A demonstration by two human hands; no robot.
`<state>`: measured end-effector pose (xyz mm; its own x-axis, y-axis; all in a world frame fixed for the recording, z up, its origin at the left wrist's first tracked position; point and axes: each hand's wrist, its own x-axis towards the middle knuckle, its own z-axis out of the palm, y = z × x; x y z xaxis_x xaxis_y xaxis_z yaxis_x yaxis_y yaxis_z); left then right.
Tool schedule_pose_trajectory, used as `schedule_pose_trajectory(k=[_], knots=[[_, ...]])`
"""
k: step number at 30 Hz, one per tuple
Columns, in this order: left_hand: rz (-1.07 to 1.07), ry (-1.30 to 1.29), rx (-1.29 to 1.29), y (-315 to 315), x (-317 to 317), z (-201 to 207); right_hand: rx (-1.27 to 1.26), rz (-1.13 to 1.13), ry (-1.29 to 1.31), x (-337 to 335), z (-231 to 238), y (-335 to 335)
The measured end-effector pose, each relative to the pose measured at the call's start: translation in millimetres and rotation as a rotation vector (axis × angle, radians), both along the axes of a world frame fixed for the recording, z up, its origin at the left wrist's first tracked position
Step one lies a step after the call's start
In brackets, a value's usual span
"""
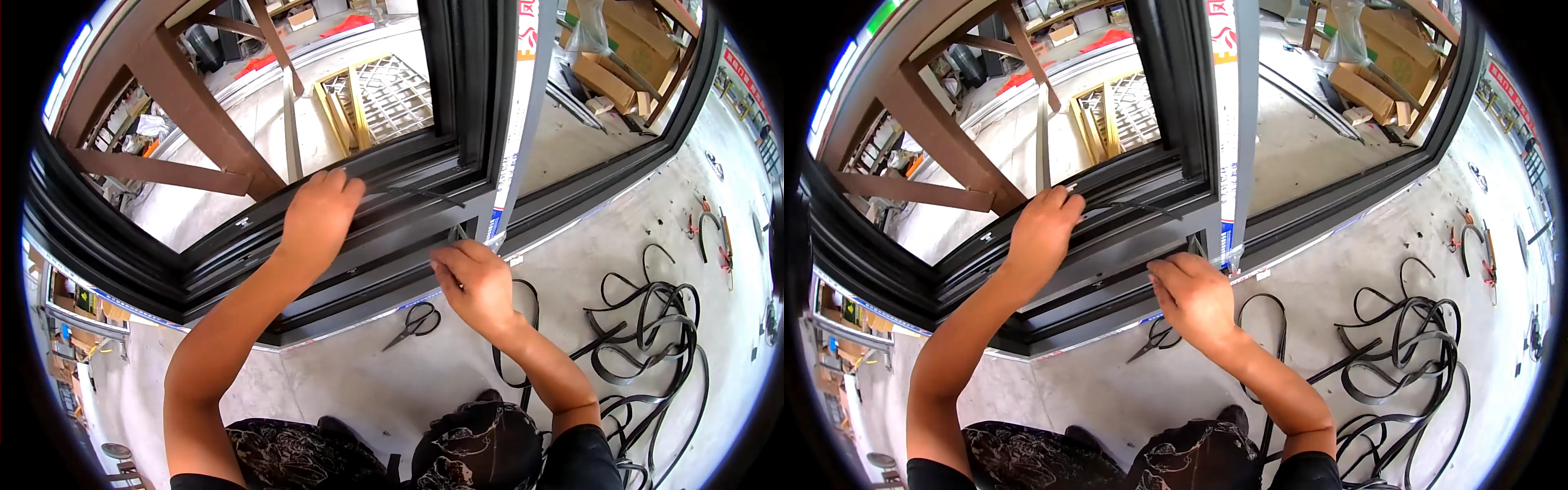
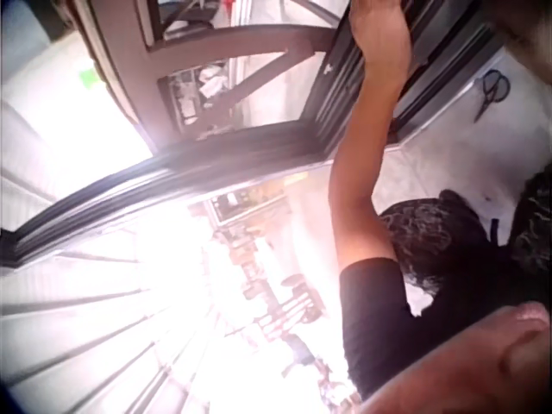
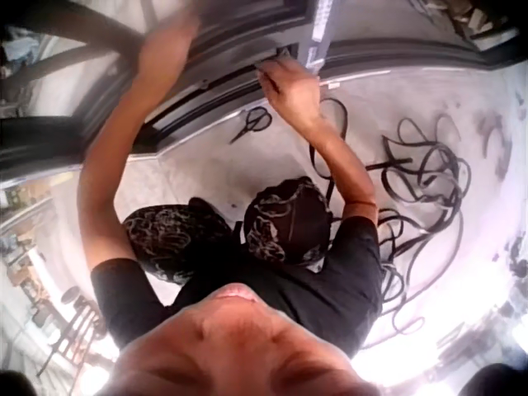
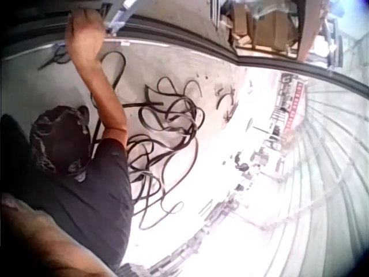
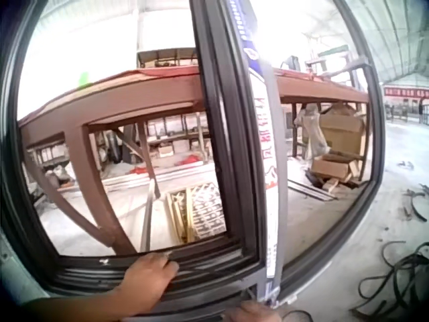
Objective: The person fits a rubber seal into a window frame, places a decorative metal grid into the frame, and applies sealant with a caulking gun around the edges.
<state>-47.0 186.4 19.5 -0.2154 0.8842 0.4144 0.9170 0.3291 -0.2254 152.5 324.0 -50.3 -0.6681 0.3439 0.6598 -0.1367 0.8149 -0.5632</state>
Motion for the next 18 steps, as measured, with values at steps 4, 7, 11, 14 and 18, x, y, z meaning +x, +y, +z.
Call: schedule_pose_trajectory(k=[4, 7, 11, 14, 18], knots=[[0.017, -0.078, 0.033, -4.0, -1.7, 5.1, -0.003, -0.02, 0.027, -3.2, 3.2, 10.7], [0.048, -0.192, -0.009, 11.0, 11.9, 25.9, -0.07, -0.067, 0.015, 2.0, -5.6, 18.1], [-0.176, -0.202, 0.069, 54.0, 32.1, 18.8, -0.192, -0.053, -0.008, 4.2, -25.4, 0.9], [-0.262, -0.154, 0.084, 79.0, 27.3, 6.4, -0.253, -0.008, 0.011, 2.0, -40.2, -24.7], [-0.097, -0.237, 0.207, 91.0, 32.7, 0.0, -0.364, 0.008, -0.062, 11.5, -61.3, -48.9]])
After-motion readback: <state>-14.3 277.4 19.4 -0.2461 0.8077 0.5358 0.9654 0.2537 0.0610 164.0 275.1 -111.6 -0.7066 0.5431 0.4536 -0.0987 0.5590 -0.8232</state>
